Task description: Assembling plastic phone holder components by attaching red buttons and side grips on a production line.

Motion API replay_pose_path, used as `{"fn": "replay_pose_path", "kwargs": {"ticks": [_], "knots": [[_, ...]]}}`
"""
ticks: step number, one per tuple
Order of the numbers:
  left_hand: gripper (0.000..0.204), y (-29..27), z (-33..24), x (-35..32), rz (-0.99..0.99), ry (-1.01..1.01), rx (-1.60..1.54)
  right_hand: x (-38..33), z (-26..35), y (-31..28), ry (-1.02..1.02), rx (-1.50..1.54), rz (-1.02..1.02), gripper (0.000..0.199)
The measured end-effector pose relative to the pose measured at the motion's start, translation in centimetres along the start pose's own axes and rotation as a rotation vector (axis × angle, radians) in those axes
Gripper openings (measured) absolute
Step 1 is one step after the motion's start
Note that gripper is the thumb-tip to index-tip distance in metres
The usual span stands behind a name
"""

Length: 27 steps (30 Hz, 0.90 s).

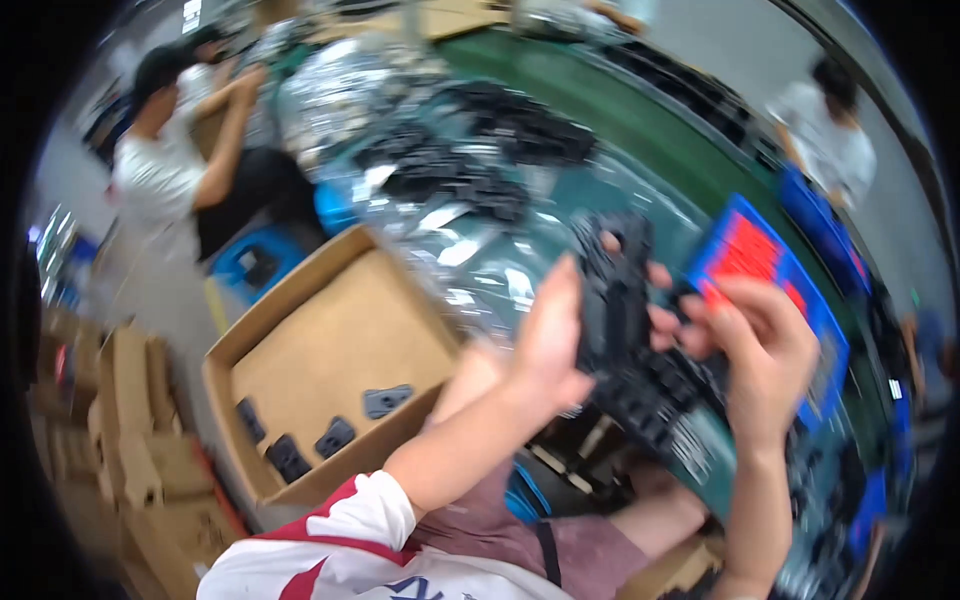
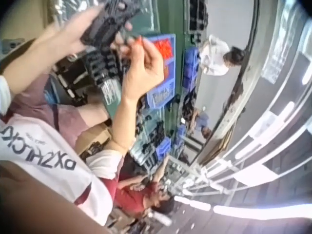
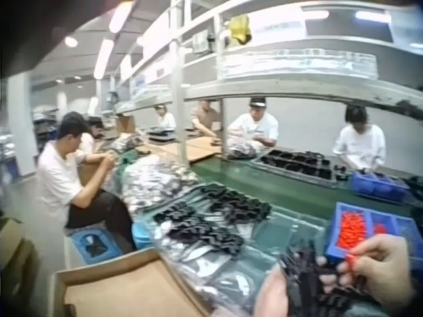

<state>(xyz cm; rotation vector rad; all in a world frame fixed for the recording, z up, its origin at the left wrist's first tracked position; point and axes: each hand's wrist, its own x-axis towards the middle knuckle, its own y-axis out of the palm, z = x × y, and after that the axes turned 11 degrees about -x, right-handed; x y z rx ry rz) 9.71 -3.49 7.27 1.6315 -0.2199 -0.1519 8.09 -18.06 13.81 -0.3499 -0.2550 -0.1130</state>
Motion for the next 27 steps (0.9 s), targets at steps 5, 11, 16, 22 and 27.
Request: {"fn": "replay_pose_path", "kwargs": {"ticks": [5,11,16,22,27], "knots": [[0.052,0.3,4.0,1.9,-0.006,-0.148,-0.004,1.7,-0.2,-1.1,0.122,-0.027,0.014,0.012],[0.053,-1.9,7.9,0.2,0.084,-0.151,0.373,-0.3,-5.1,-3.6,-0.055,-0.228,-0.007,0.005],[0.055,-3.5,7.5,-2.0,0.248,-0.127,0.581,-2.5,-7.0,-4.1,0.275,0.146,0.146,0.014],[0.063,-4.6,8.4,-2.6,0.331,-0.286,0.656,-5.1,-8.0,-5.4,0.498,0.347,0.176,0.021],[0.064,-3.1,7.8,-2.9,0.158,-0.400,0.587,-5.3,-8.3,-8.1,0.278,0.002,0.063,0.025]]}}
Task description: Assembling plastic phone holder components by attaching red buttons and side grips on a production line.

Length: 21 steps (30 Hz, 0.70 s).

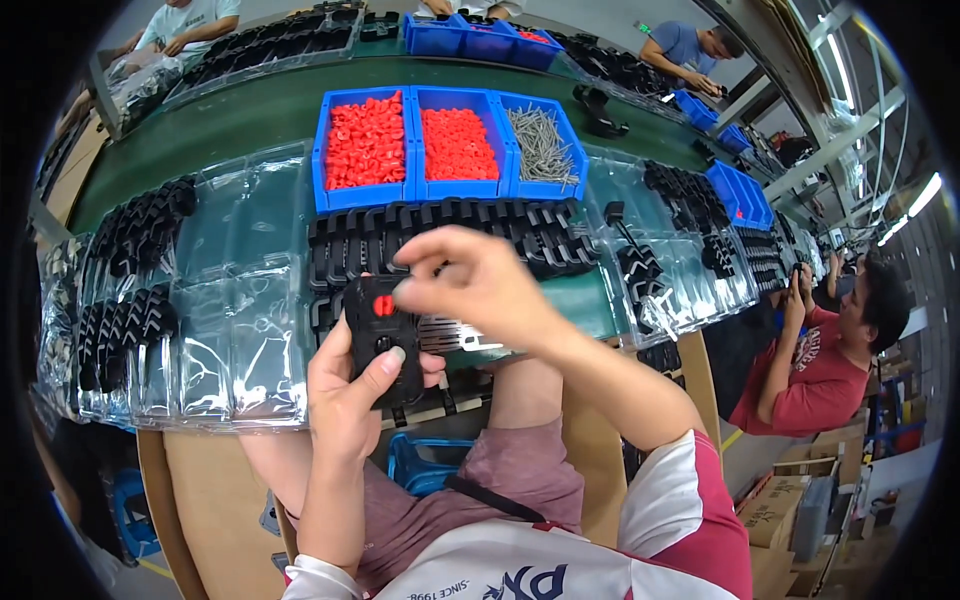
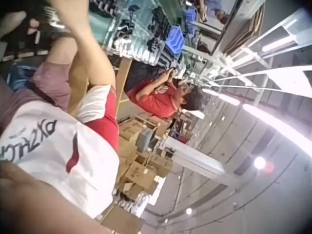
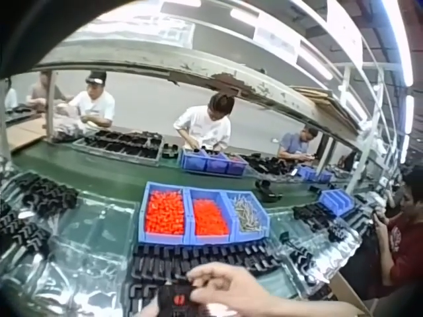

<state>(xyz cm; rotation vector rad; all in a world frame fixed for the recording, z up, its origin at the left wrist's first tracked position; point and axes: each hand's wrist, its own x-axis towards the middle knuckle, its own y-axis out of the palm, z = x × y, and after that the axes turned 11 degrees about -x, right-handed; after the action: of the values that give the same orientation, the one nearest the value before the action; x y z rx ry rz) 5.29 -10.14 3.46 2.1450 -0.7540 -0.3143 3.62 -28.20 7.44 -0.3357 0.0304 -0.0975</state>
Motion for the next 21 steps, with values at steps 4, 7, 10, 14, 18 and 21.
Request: {"fn": "replay_pose_path", "kwargs": {"ticks": [4,7,10,14,18,21], "knots": [[0.059,-0.1,-0.3,0.5,-0.055,0.016,-0.062,1.6,-2.3,-7.7,0.009,-0.429,-0.451,0.021],[0.054,-0.7,-0.5,0.9,-0.081,0.066,-0.094,3.0,-4.9,-13.8,-0.025,-0.641,-0.676,0.022],[0.049,-2.0,-1.0,0.5,-0.063,0.100,-0.135,1.7,-5.5,-16.5,0.001,-0.922,-0.784,0.026],[0.042,-3.0,-0.9,0.8,-0.045,0.108,-0.146,-0.6,-8.5,-19.8,0.147,-1.111,-0.758,0.033],[0.034,-3.1,-0.7,0.8,-0.058,0.107,-0.132,-2.9,-10.9,-21.3,0.262,-1.202,-0.716,0.040],[0.026,-2.8,-0.8,1.1,-0.083,0.112,-0.092,-5.3,-11.9,-21.5,0.187,-1.178,-0.808,0.045]]}}
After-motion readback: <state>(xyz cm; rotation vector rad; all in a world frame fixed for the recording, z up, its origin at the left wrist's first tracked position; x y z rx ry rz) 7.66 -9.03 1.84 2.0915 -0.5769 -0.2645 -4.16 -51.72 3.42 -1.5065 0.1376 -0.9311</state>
